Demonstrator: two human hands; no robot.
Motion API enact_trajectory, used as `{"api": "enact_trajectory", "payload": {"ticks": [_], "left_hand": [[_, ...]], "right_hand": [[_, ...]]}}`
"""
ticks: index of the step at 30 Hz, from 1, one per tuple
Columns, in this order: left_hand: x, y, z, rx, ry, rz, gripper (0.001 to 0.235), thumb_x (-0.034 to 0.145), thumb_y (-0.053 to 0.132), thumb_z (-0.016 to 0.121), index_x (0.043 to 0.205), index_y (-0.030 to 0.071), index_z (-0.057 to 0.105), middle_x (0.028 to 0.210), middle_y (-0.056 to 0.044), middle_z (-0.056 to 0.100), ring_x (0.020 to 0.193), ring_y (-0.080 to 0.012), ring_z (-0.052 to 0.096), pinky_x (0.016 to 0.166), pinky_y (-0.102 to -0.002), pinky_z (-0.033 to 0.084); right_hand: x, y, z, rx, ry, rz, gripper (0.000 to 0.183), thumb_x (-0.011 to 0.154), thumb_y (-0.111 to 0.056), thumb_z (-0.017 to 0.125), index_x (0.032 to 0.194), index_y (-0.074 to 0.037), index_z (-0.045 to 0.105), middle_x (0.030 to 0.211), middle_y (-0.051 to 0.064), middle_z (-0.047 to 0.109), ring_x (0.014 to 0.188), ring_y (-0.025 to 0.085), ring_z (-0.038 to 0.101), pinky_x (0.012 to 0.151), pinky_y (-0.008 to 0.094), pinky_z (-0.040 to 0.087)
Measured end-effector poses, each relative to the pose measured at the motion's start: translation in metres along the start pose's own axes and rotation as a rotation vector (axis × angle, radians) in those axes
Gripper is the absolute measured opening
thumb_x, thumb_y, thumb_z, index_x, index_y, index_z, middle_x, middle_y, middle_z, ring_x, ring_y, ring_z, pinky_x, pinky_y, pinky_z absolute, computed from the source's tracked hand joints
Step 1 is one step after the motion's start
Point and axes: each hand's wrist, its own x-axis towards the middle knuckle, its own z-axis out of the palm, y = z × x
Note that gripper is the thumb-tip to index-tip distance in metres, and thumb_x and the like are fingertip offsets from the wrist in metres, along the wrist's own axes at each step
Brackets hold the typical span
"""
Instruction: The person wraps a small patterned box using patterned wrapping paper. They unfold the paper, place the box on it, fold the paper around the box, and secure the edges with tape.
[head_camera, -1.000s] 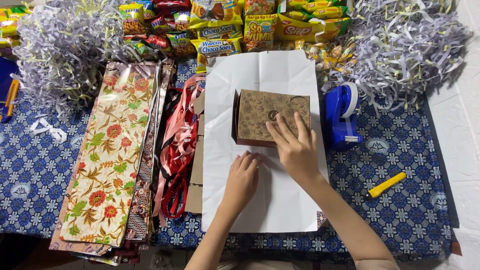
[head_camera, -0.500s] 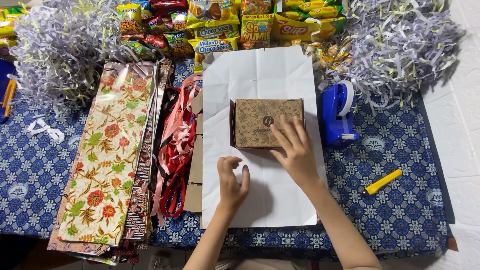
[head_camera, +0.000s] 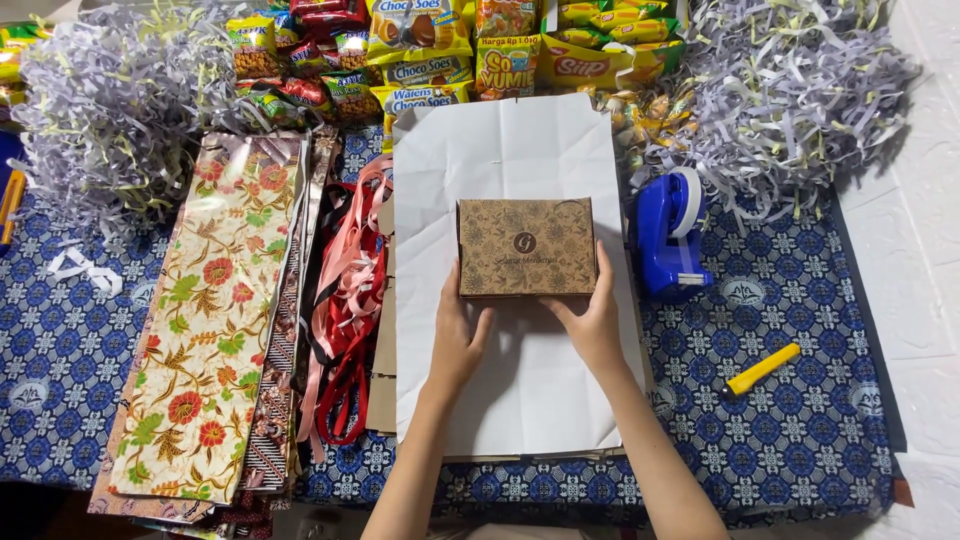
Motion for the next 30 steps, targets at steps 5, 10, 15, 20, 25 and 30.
{"api": "enact_trajectory", "payload": {"ticks": [5, 10, 15, 20, 25, 30], "left_hand": [[0.007, -0.022, 0.003, 0.065, 0.052, -0.035, 0.073, 0.086, 0.007, 0.055, 0.149, 0.008, 0.019, 0.147, -0.018, 0.033, 0.132, -0.0378, 0.036, 0.109, -0.049, 0.03], [0.007, -0.027, 0.003, 0.068, 0.092, -0.044, 0.073, 0.084, 0.001, 0.054, 0.148, 0.008, 0.023, 0.144, -0.018, 0.036, 0.131, -0.037, 0.038, 0.109, -0.048, 0.032], [0.005, -0.034, 0.004, -0.033, 0.162, -0.036, 0.069, 0.077, -0.01, 0.048, 0.142, 0.006, 0.031, 0.136, -0.016, 0.038, 0.129, -0.0361, 0.04, 0.109, -0.045, 0.035], [0.003, -0.041, 0.005, -0.054, 0.176, -0.043, 0.072, 0.075, -0.013, 0.046, 0.142, 0.006, 0.03, 0.136, -0.015, 0.037, 0.129, -0.0369, 0.04, 0.109, -0.047, 0.034], [0.002, -0.048, 0.006, -0.048, 0.188, -0.054, 0.073, 0.073, -0.014, 0.046, 0.141, 0.007, 0.03, 0.136, -0.016, 0.037, 0.126, -0.0399, 0.044, 0.108, -0.049, 0.034], [0.002, -0.05, 0.007, -0.085, 0.194, -0.05, 0.072, 0.072, -0.015, 0.044, 0.14, 0.006, 0.031, 0.132, -0.017, 0.038, 0.126, -0.0412, 0.043, 0.108, -0.05, 0.033]], "right_hand": [[0.008, -0.001, 0.011, 0.029, 0.044, -0.002, 0.108, 0.073, -0.024, 0.082, 0.151, -0.015, 0.008, 0.147, 0.023, 0.031, 0.137, 0.039, 0.029, 0.112, 0.052, 0.024], [0.008, 0.016, 0.017, 0.033, 0.02, 0.049, 0.101, 0.075, -0.019, 0.079, 0.151, -0.015, 0.012, 0.144, 0.023, 0.037, 0.133, 0.039, 0.034, 0.111, 0.053, 0.027], [0.005, 0.037, 0.023, -0.099, -0.026, 0.016, 0.091, 0.078, -0.019, 0.075, 0.147, -0.007, 0.017, 0.135, 0.029, 0.044, 0.125, 0.045, 0.042, 0.105, 0.057, 0.035], [0.004, 0.037, 0.022, -0.103, -0.033, -0.008, 0.086, 0.079, -0.019, 0.074, 0.146, -0.005, 0.022, 0.133, 0.029, 0.046, 0.123, 0.045, 0.044, 0.104, 0.057, 0.036], [0.003, 0.052, 0.025, -0.096, -0.013, -0.032, 0.086, 0.079, -0.019, 0.075, 0.147, -0.007, 0.024, 0.135, 0.024, 0.047, 0.124, 0.042, 0.045, 0.104, 0.054, 0.037], [0.005, 0.054, 0.024, -0.117, -0.023, -0.013, 0.086, 0.08, -0.021, 0.073, 0.148, -0.009, 0.023, 0.135, 0.023, 0.048, 0.123, 0.041, 0.046, 0.104, 0.052, 0.038]]}}
